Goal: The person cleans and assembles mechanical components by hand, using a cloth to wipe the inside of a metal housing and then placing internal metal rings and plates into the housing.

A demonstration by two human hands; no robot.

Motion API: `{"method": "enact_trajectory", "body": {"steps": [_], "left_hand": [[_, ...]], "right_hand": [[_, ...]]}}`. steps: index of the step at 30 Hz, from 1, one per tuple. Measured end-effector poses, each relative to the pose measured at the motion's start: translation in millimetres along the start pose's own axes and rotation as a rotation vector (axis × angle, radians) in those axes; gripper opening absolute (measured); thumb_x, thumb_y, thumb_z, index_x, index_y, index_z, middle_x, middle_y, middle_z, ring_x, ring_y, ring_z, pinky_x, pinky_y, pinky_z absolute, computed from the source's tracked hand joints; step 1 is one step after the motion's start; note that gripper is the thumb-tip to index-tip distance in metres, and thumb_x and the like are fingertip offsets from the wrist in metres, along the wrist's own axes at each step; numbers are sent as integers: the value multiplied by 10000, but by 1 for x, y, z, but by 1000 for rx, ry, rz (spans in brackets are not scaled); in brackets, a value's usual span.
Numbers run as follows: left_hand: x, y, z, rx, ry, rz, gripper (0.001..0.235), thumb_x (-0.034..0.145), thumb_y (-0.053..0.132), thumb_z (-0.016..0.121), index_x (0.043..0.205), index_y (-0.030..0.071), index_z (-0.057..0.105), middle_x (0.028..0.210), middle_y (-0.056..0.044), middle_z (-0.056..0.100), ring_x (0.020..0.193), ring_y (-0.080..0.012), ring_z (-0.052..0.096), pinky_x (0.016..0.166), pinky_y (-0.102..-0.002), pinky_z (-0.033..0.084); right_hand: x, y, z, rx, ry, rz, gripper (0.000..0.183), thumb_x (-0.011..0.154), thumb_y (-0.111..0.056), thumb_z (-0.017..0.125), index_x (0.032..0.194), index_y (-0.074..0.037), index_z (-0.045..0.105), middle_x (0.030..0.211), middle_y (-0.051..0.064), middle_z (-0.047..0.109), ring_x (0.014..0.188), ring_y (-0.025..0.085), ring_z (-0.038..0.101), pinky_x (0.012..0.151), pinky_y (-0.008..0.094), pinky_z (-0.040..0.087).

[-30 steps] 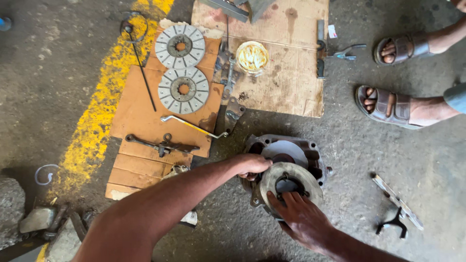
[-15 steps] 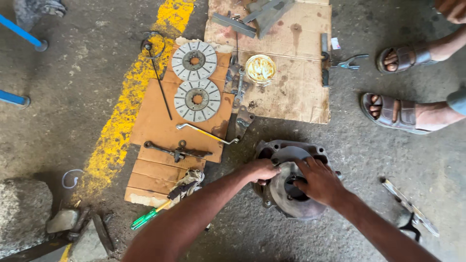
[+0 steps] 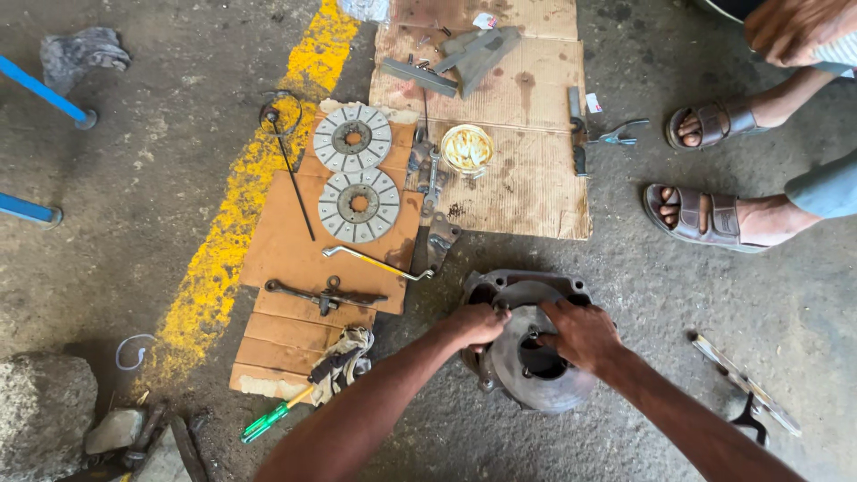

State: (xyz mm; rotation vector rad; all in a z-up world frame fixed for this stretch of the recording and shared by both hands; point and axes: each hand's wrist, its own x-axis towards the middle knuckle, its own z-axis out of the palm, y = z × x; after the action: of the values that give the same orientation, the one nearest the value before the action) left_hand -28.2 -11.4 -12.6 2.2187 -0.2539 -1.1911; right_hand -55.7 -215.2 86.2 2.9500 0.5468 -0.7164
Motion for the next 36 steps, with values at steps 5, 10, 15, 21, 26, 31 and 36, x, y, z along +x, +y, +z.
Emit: {"method": "enact_trajectory", "body": {"steps": [5,10,15,21,26,31,36], "left_hand": [[8,8,-2,-161,-74,-52,432,1088,429,408,1054,53,618,865,-126,673,577,-159,553,544,-347,559],[10,5,-18,-260,-146,-156,501,1079,490,453,1067,26,645,916,-98,655,590,-150,610,526,-290,553],[14,0,-18,-360,-155,-142,479,1024,504,518,1098,57,675,862,-50,663,597,-147,617,491,-302,524],[24,-1,-14,-368,-138,-195,636,1001,655,515,1114,47,667,854,-18,539,663,-133,533,530,-275,504],[15,7,-17,-419,-137,-210,660,955,718,386,1266,186,622,901,-4,515,735,-128,541,568,-257,530],[2,19,-21,-319,-132,-218,751,955,762,346,1350,166,578,1130,-43,591,926,-170,579,714,-307,574],[-8,31,-27,-346,-167,-226,851,915,800,392,1421,132,540,1390,-117,575,1139,-224,589,819,-335,588]], "right_hand": [[8,6,9,83,-24,10,634,850,-505,732,1366,-189,543,1179,106,712,906,273,766,903,452,635],[17,13,14,40,-77,-20,665,842,-530,750,1358,-169,537,1234,120,686,965,321,744,907,495,611],[21,15,9,71,-58,-72,703,832,-519,768,1388,-173,511,1245,163,672,1024,366,717,921,512,583],[20,4,-6,38,-239,-12,728,906,-516,699,1504,-208,417,1156,144,739,1007,307,747,939,475,594],[15,-7,-22,19,-241,33,711,893,-481,721,1500,-232,445,1065,123,762,936,278,757,906,465,613],[13,-9,-33,-123,-297,34,662,954,-493,681,1493,-183,454,897,107,768,784,233,750,765,428,623],[11,-11,-42,-202,-368,29,660,959,-487,689,1468,-129,469,847,87,748,713,209,731,650,394,592]]}}
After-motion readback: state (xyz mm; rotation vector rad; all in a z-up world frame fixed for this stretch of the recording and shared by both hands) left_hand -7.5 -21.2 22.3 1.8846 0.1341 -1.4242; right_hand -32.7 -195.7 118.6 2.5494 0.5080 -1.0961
